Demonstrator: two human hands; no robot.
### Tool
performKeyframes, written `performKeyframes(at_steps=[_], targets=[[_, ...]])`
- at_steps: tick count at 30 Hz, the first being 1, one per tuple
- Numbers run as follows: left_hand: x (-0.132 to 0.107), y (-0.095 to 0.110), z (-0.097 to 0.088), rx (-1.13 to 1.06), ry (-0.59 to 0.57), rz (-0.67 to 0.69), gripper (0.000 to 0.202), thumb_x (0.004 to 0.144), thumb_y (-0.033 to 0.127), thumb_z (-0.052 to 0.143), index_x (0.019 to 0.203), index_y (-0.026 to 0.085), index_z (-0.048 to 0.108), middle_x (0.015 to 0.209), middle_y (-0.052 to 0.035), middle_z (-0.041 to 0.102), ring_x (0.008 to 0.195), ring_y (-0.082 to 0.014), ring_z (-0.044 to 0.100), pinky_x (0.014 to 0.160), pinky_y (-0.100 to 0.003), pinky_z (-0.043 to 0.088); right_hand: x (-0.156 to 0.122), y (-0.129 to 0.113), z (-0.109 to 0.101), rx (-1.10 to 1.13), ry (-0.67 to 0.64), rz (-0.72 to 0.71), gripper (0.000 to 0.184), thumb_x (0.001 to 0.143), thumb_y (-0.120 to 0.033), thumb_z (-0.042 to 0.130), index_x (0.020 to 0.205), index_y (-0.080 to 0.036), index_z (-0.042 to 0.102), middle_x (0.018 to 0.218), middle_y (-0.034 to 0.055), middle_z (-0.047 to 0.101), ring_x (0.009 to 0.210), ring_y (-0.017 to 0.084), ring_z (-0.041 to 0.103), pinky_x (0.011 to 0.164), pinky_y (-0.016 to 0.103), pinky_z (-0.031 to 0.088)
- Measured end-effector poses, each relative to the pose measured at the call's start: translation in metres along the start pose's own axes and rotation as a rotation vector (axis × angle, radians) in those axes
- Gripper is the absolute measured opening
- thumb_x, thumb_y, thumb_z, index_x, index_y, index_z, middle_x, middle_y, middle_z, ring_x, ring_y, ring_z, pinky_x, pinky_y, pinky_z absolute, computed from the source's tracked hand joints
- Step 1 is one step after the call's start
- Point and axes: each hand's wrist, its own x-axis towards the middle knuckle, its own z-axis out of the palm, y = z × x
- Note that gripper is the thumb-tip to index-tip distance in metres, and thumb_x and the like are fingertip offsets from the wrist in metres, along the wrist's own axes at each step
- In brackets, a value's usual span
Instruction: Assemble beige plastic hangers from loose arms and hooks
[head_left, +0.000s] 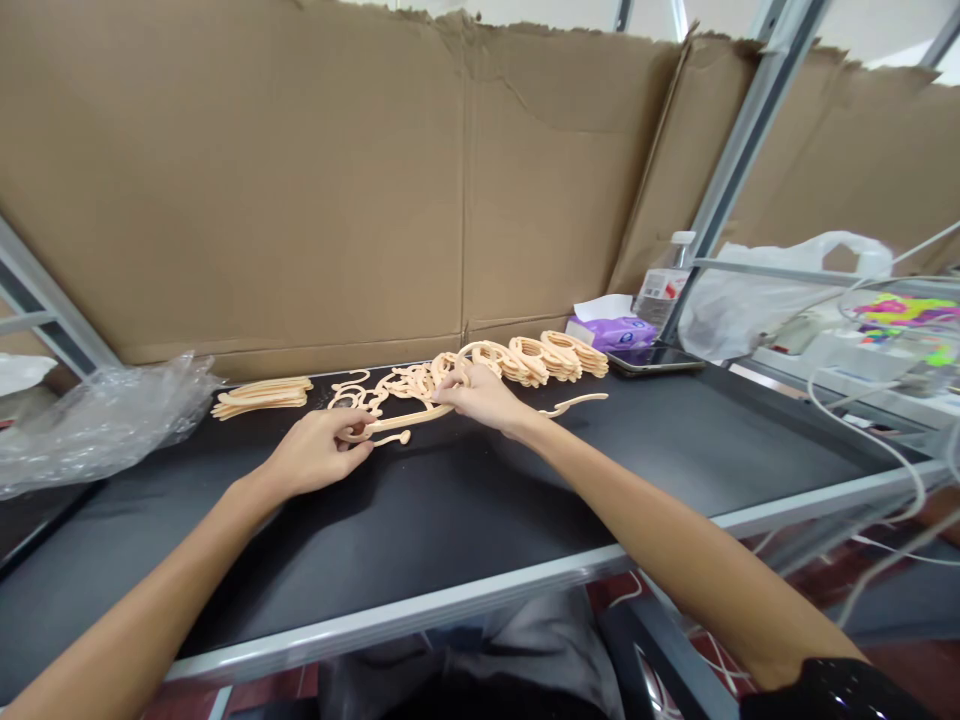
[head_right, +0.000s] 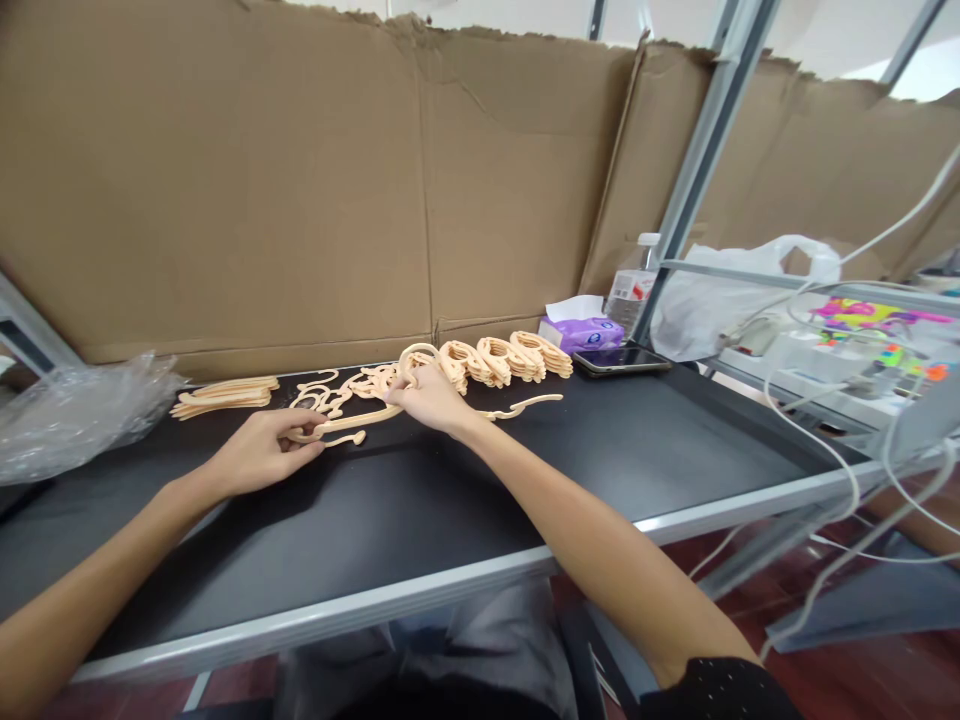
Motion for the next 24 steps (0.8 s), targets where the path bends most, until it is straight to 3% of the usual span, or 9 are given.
performKeyframes(at_steps=[4, 8, 12, 16, 21, 24], targets=[[-0.002, 0.014, -0.004, 0.105, 0.066, 0.05, 0.03, 0.085, 0.042, 0.056, 0.107, 0.024, 0.068, 0.094, -0.0014, 0.073, 0.079, -0.0192, 0.067, 0.073, -0.029, 0.048, -0.004, -0.004, 0.005, -0.064, -0.021, 0.012, 0.012, 0.074, -0.024, 0.064, 0.07, -0.015, 0.071, 0.059, -0.0022, 0.056, 0.061, 0.012, 0.051, 0.062, 0.026, 0.038], [-0.003, 0.036, -0.001, 0.144, 0.16, 0.125, 0.033, 0.088, 0.045, 0.056, 0.111, 0.025, 0.067, 0.102, -0.0028, 0.073, 0.087, -0.0198, 0.067, 0.073, -0.028, 0.047, -0.009, -0.01, 0.017, -0.111, -0.066, 0.012, 0.015, 0.076, -0.028, 0.067, 0.075, -0.015, 0.074, 0.066, -0.0007, 0.062, 0.069, 0.013, 0.055, 0.066, 0.025, 0.038], [-0.003, 0.044, 0.006, 0.138, 0.081, 0.164, 0.027, 0.091, 0.04, 0.053, 0.108, 0.025, 0.066, 0.099, -0.002, 0.074, 0.084, -0.0191, 0.068, 0.071, -0.028, 0.047, -0.015, -0.013, 0.028, -0.128, -0.092, -0.019, 0.012, 0.075, -0.022, 0.065, 0.077, -0.016, 0.075, 0.066, -0.0019, 0.06, 0.07, 0.012, 0.054, 0.063, 0.024, 0.037], [-0.002, 0.041, 0.009, 0.132, -0.008, 0.168, 0.03, 0.098, 0.038, 0.041, 0.097, 0.024, 0.068, 0.091, -0.0018, 0.075, 0.079, -0.0187, 0.069, 0.069, -0.028, 0.045, -0.019, -0.014, 0.03, -0.128, -0.102, -0.025, 0.017, 0.077, -0.03, 0.067, 0.083, -0.016, 0.073, 0.057, -0.0044, 0.052, 0.061, 0.011, 0.05, 0.059, 0.024, 0.036], [0.0, 0.036, 0.009, 0.19, 0.076, 0.094, 0.034, 0.099, 0.039, 0.037, 0.099, 0.023, 0.067, 0.095, -0.003, 0.076, 0.081, -0.0207, 0.07, 0.065, -0.029, 0.044, -0.016, -0.008, 0.032, -0.049, -0.013, -0.044, 0.03, 0.078, -0.037, 0.067, 0.099, -0.016, 0.067, 0.068, -0.002, 0.061, 0.065, 0.014, 0.056, 0.064, 0.027, 0.044], [0.001, 0.029, 0.007, 0.219, 0.185, 0.011, 0.034, 0.098, 0.041, 0.039, 0.101, 0.022, 0.068, 0.093, -0.0032, 0.076, 0.08, -0.0207, 0.07, 0.063, -0.028, 0.044, -0.016, -0.004, 0.032, -0.11, 0.148, -0.226, 0.031, 0.079, -0.031, 0.066, 0.106, -0.016, 0.064, 0.093, 0.0054, 0.068, 0.086, 0.019, 0.063, 0.08, 0.033, 0.05]])
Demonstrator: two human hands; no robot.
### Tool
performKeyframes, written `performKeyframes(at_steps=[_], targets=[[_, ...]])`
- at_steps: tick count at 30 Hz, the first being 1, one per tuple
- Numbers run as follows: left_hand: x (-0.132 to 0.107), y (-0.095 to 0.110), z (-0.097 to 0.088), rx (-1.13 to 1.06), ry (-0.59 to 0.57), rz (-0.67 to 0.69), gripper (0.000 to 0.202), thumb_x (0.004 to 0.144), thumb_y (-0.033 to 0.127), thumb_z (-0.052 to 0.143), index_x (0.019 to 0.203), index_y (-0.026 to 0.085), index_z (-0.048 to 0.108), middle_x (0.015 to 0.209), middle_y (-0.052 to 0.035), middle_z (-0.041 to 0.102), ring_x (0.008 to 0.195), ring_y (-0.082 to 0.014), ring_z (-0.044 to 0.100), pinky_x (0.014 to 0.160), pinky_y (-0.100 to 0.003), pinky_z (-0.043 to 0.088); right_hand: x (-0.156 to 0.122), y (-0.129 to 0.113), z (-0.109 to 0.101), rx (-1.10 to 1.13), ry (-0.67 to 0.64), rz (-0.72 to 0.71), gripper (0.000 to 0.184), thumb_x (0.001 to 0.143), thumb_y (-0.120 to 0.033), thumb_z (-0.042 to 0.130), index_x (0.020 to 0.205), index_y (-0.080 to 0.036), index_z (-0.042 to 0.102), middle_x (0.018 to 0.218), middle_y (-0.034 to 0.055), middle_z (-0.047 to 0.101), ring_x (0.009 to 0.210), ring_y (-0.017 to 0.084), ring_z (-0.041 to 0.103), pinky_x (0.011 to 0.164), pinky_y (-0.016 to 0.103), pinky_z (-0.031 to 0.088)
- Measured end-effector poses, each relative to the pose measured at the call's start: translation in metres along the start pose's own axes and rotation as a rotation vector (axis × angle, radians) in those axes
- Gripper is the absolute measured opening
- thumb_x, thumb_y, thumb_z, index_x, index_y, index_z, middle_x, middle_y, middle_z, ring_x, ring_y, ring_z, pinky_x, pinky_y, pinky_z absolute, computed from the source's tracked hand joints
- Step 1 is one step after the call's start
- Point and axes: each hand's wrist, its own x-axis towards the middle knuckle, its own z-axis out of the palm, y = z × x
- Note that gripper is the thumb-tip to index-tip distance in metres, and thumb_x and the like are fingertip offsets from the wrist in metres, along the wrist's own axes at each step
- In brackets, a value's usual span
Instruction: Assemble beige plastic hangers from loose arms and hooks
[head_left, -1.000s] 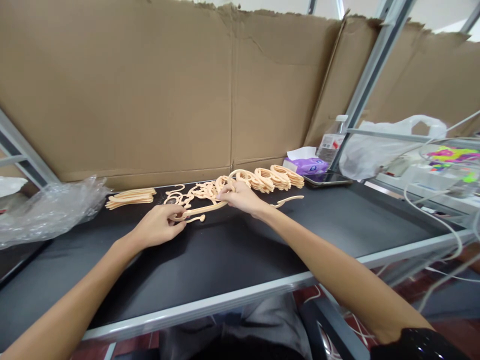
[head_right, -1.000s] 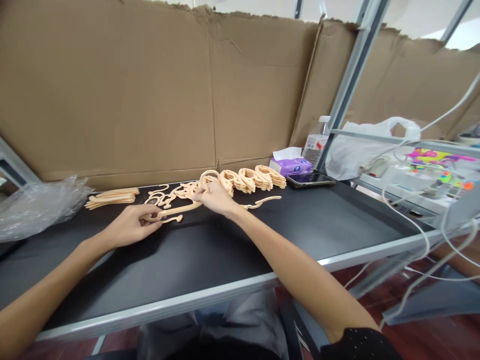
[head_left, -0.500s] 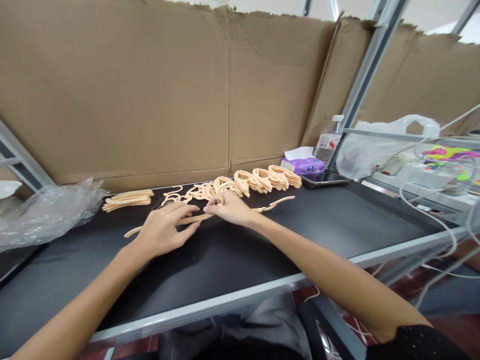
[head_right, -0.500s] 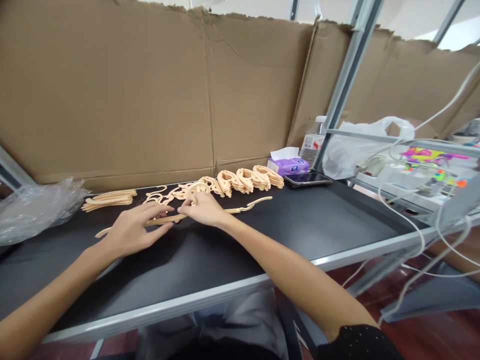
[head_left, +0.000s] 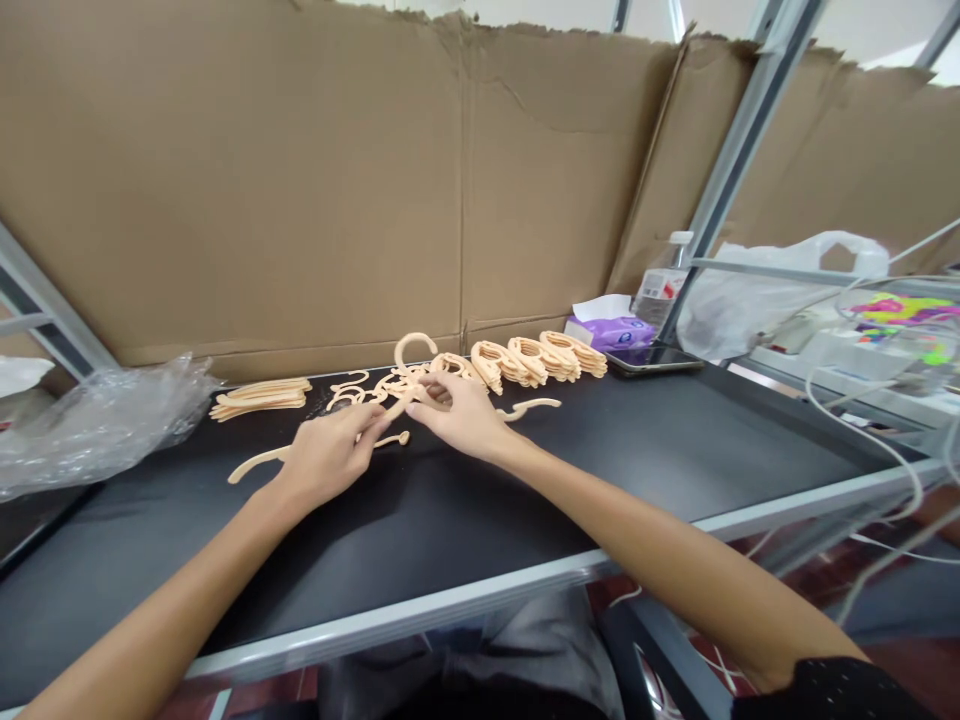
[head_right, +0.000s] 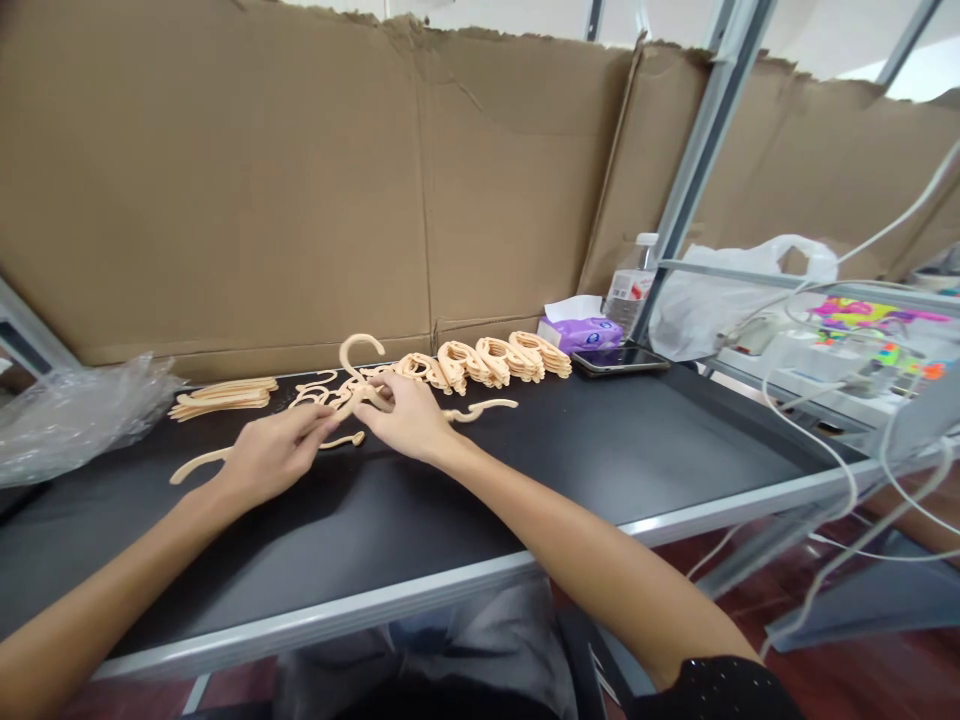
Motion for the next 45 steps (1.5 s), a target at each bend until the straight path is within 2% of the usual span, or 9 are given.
performKeyframes(at_steps=[5, 11, 14, 19, 23, 30, 34, 38, 45], targets=[[0.0, -0.014, 0.001, 0.035, 0.224, -0.134, 0.034, 0.097, 0.042, 0.043, 0.108, 0.021, 0.069, 0.097, -0.0044, 0.076, 0.083, -0.0209, 0.071, 0.066, -0.027, 0.046, -0.004, -0.003, -0.005, -0.253, 0.204, -0.42, 0.02, 0.084, -0.02, 0.059, 0.103, -0.017, 0.065, 0.102, 0.011, 0.064, 0.102, 0.023, 0.059, 0.093, 0.038, 0.047], [0.001, -0.016, 0.002, 0.041, 0.322, -0.164, 0.034, 0.096, 0.042, 0.046, 0.105, 0.02, 0.07, 0.093, -0.0048, 0.076, 0.081, -0.0207, 0.071, 0.067, -0.027, 0.047, -0.005, -0.008, -0.007, -0.311, 0.301, -0.501, 0.01, 0.087, -0.018, 0.056, 0.085, -0.018, 0.066, 0.089, 0.0082, 0.065, 0.091, 0.021, 0.059, 0.089, 0.039, 0.044], [0.002, -0.019, -0.002, 0.037, 0.356, -0.233, 0.033, 0.095, 0.043, 0.046, 0.103, 0.021, 0.069, 0.091, -0.0042, 0.076, 0.082, -0.0218, 0.07, 0.068, -0.028, 0.047, -0.003, -0.008, -0.006, -0.195, 0.259, -0.369, 0.012, 0.086, -0.02, 0.057, 0.078, -0.018, 0.066, 0.081, 0.005, 0.066, 0.083, 0.019, 0.058, 0.083, 0.035, 0.045], [0.002, -0.025, -0.008, 0.006, 0.393, -0.266, 0.031, 0.095, 0.043, 0.046, 0.104, 0.022, 0.067, 0.093, -0.0049, 0.075, 0.084, -0.0225, 0.07, 0.072, -0.03, 0.048, 0.007, -0.003, -0.009, 0.191, 0.143, 0.176, 0.022, 0.087, -0.036, 0.06, 0.083, -0.016, 0.067, 0.064, 0.0003, 0.062, 0.057, 0.011, 0.054, 0.058, 0.024, 0.043], [0.001, -0.024, -0.007, 0.001, 0.38, -0.256, 0.031, 0.094, 0.044, 0.046, 0.103, 0.023, 0.067, 0.09, -0.004, 0.074, 0.081, -0.0218, 0.069, 0.07, -0.03, 0.048, 0.015, 0.002, -0.017, 0.465, 0.159, 0.45, 0.036, 0.09, -0.048, 0.056, 0.099, -0.014, 0.063, 0.069, 0.003, 0.065, 0.044, 0.007, 0.048, 0.038, 0.018, 0.032], [0.001, -0.021, -0.005, 0.026, 0.343, -0.222, 0.032, 0.096, 0.044, 0.045, 0.103, 0.022, 0.068, 0.091, -0.0048, 0.075, 0.083, -0.0226, 0.07, 0.07, -0.029, 0.047, 0.014, -0.001, -0.02, 0.588, 0.296, 0.412, 0.062, 0.089, -0.04, 0.061, 0.142, -0.028, 0.033, 0.09, 0.001, 0.063, 0.053, 0.009, 0.057, 0.036, 0.017, 0.039], [0.001, -0.023, -0.004, 0.052, 0.361, -0.187, 0.033, 0.096, 0.043, 0.045, 0.102, 0.021, 0.068, 0.091, -0.0061, 0.075, 0.083, -0.0229, 0.07, 0.07, -0.03, 0.047, 0.014, -0.005, -0.02, 0.636, 0.322, 0.371, 0.057, 0.088, -0.045, 0.061, 0.137, -0.029, 0.036, 0.097, 0.0022, 0.061, 0.058, 0.009, 0.059, 0.038, 0.017, 0.044], [0.0, -0.023, -0.001, 0.037, 0.338, -0.143, 0.032, 0.095, 0.042, 0.046, 0.103, 0.02, 0.068, 0.094, -0.0064, 0.077, 0.084, -0.0231, 0.071, 0.07, -0.03, 0.048, 0.018, -0.001, -0.021, 0.691, 0.393, 0.467, 0.045, 0.087, -0.05, 0.06, 0.121, -0.025, 0.042, 0.094, 0.0025, 0.061, 0.058, 0.01, 0.06, 0.039, 0.018, 0.046], [-0.002, -0.026, 0.001, 0.052, 0.323, -0.12, 0.032, 0.095, 0.043, 0.046, 0.104, 0.022, 0.068, 0.096, -0.0056, 0.077, 0.086, -0.0226, 0.072, 0.072, -0.029, 0.049, 0.017, 0.007, -0.02, 0.554, 0.304, 0.427, 0.046, 0.084, -0.027, 0.063, 0.127, -0.027, 0.046, 0.097, 0.0025, 0.061, 0.062, 0.01, 0.06, 0.038, 0.016, 0.045]])
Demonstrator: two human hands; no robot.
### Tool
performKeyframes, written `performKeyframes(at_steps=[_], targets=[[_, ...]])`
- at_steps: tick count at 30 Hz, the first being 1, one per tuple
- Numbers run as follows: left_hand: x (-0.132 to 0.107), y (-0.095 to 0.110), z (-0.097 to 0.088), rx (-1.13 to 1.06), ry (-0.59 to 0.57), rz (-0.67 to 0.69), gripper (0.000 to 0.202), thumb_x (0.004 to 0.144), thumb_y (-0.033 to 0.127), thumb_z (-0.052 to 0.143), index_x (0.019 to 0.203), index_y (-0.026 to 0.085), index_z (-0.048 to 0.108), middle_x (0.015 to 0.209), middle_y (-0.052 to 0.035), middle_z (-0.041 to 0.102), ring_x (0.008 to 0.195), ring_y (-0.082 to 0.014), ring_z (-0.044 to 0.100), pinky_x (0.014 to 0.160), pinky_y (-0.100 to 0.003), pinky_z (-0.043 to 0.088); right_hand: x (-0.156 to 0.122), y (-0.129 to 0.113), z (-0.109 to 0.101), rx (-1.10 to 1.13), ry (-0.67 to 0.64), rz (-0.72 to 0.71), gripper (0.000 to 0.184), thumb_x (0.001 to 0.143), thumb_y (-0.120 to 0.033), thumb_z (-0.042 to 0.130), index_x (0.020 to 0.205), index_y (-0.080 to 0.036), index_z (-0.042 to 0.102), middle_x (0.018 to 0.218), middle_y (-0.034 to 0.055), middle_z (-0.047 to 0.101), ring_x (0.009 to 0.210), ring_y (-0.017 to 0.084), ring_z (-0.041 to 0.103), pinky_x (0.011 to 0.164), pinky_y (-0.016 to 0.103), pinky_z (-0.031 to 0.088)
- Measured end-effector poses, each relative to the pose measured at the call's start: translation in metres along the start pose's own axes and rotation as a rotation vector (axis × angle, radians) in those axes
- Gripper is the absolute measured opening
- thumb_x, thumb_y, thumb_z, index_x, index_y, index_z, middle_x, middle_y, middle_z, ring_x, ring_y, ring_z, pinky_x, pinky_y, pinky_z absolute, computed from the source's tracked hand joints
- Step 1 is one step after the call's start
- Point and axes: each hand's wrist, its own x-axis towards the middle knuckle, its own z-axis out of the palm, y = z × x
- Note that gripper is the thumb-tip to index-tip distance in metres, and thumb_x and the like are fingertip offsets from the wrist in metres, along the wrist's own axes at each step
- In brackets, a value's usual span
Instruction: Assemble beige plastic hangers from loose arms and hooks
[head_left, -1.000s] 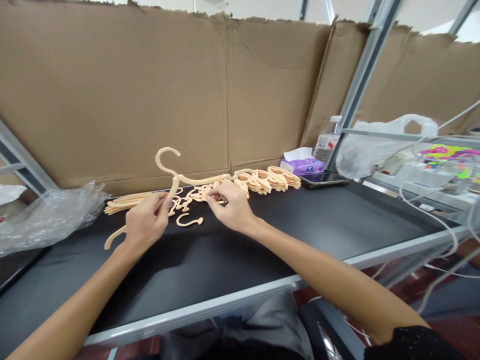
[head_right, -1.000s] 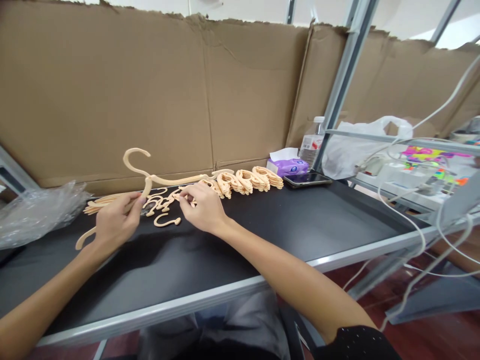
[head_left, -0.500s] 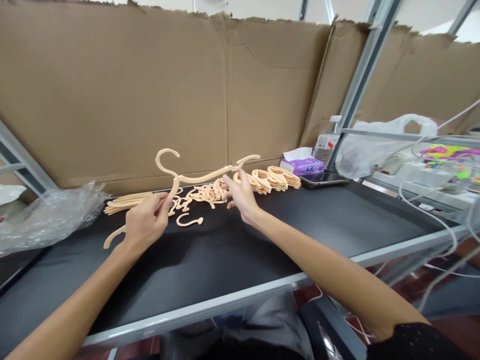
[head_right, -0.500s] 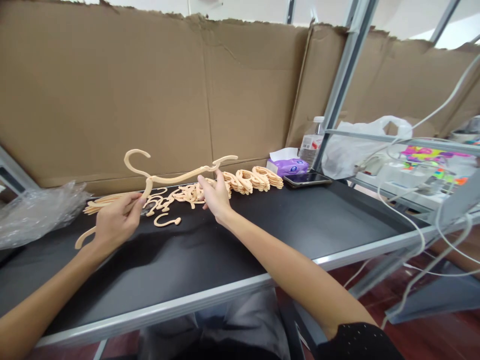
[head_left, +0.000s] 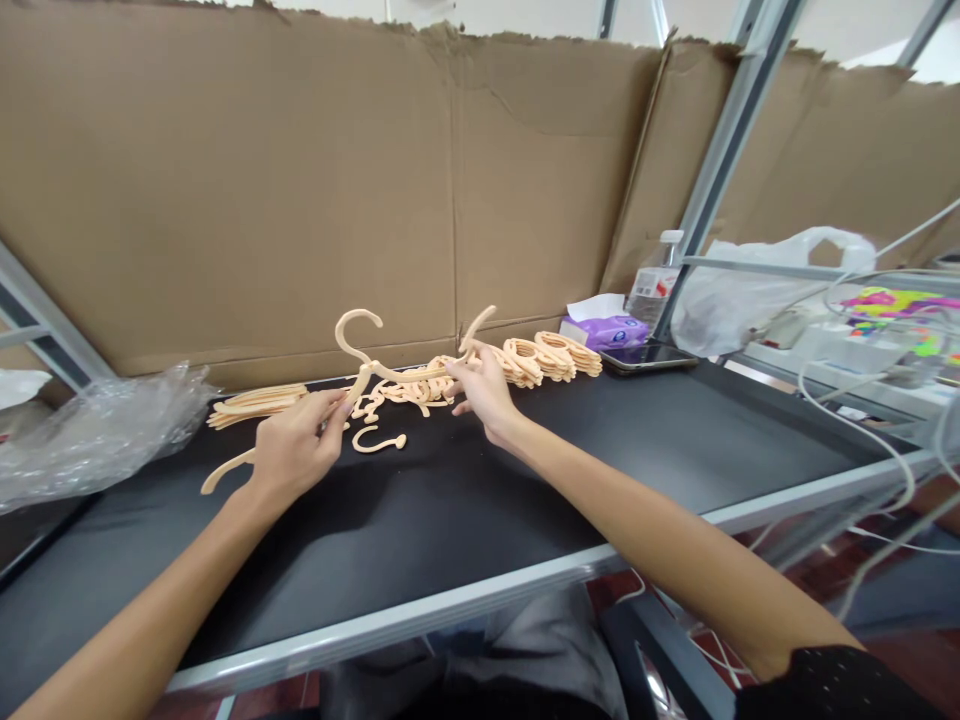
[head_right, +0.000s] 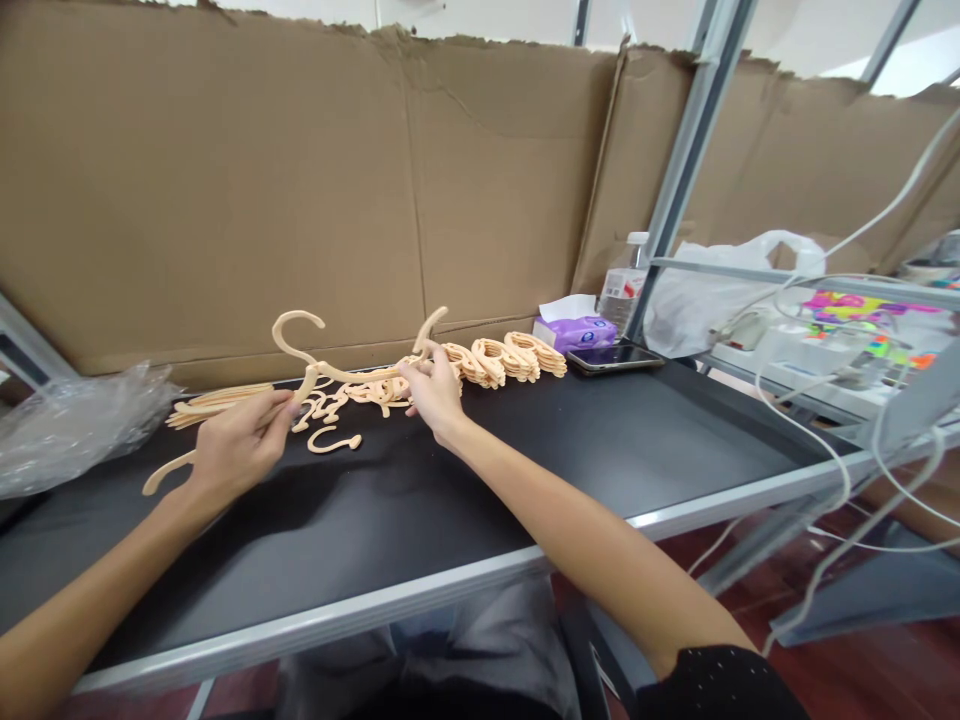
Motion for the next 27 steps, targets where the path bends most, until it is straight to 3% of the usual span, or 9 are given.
performKeyframes(at_steps=[4, 7, 11, 16, 18, 23, 27], targets=[[0.0, -0.003, -0.001, 0.021, -0.002, -0.015, 0.032, 0.094, 0.043, 0.047, 0.103, 0.022, 0.069, 0.096, -0.0055, 0.077, 0.086, -0.0232, 0.072, 0.07, -0.03, 0.049, -0.005, 0.0, 0.001, -0.128, -0.168, -0.048, 0.04, 0.085, -0.041, 0.062, 0.122, -0.026, 0.064, 0.107, 0.0069, 0.063, 0.07, 0.012, 0.058, 0.039, 0.016, 0.047], [0.0, -0.002, -0.002, 0.014, -0.013, -0.004, 0.032, 0.095, 0.043, 0.047, 0.104, 0.022, 0.07, 0.098, -0.0056, 0.077, 0.087, -0.0233, 0.072, 0.07, -0.03, 0.049, -0.006, 0.001, 0.001, -0.212, -0.206, -0.054, 0.034, 0.088, -0.046, 0.058, 0.109, -0.024, 0.072, 0.112, 0.0068, 0.063, 0.068, 0.011, 0.055, 0.039, 0.016, 0.046], [-0.001, 0.001, -0.002, -0.03, -0.028, 0.016, 0.032, 0.096, 0.042, 0.046, 0.105, 0.022, 0.07, 0.099, -0.0053, 0.077, 0.088, -0.0225, 0.072, 0.072, -0.029, 0.05, -0.003, 0.004, 0.001, -0.237, -0.212, -0.004, 0.03, 0.091, -0.043, 0.055, 0.107, -0.022, 0.071, 0.081, 0.0029, 0.061, 0.051, 0.008, 0.051, 0.038, 0.018, 0.042], [0.0, 0.002, -0.002, -0.041, -0.013, -0.004, 0.03, 0.094, 0.043, 0.048, 0.104, 0.024, 0.069, 0.096, -0.0041, 0.077, 0.085, -0.0221, 0.071, 0.074, -0.03, 0.05, 0.0, 0.006, 0.002, -0.186, -0.244, 0.061, 0.035, 0.09, -0.043, 0.06, 0.067, -0.017, 0.057, 0.057, -0.0023, 0.049, 0.039, 0.007, 0.045, 0.036, 0.019, 0.036], [0.002, 0.003, -0.003, -0.04, 0.009, 0.019, 0.028, 0.094, 0.041, 0.049, 0.105, 0.025, 0.069, 0.097, -0.0045, 0.076, 0.089, -0.0227, 0.07, 0.078, -0.032, 0.05, 0.0, 0.006, 0.002, -0.119, -0.225, 0.048, 0.035, 0.09, -0.038, 0.06, 0.063, -0.017, 0.053, 0.053, -0.0042, 0.046, 0.038, 0.006, 0.042, 0.036, 0.019, 0.034], [0.006, 0.008, -0.011, 0.013, 0.112, 0.088, 0.025, 0.088, 0.039, 0.058, 0.104, 0.025, 0.07, 0.106, -0.0103, 0.066, 0.102, -0.029, 0.059, 0.092, -0.043, 0.044, 0.003, 0.0, 0.0, 0.031, -0.082, 0.046, 0.025, 0.089, -0.032, 0.06, 0.069, -0.016, 0.057, 0.05, -0.006, 0.044, 0.038, 0.006, 0.039, 0.038, 0.019, 0.032], [0.006, 0.009, -0.013, 0.026, 0.079, 0.074, 0.018, 0.087, 0.036, 0.058, 0.094, 0.024, 0.069, 0.09, -0.0081, 0.065, 0.094, -0.0282, 0.059, 0.093, -0.048, 0.037, 0.007, -0.007, -0.005, 0.156, 0.046, 0.092, 0.023, 0.09, -0.031, 0.057, 0.073, -0.016, 0.057, 0.05, -0.0061, 0.044, 0.039, 0.006, 0.039, 0.039, 0.019, 0.032]])
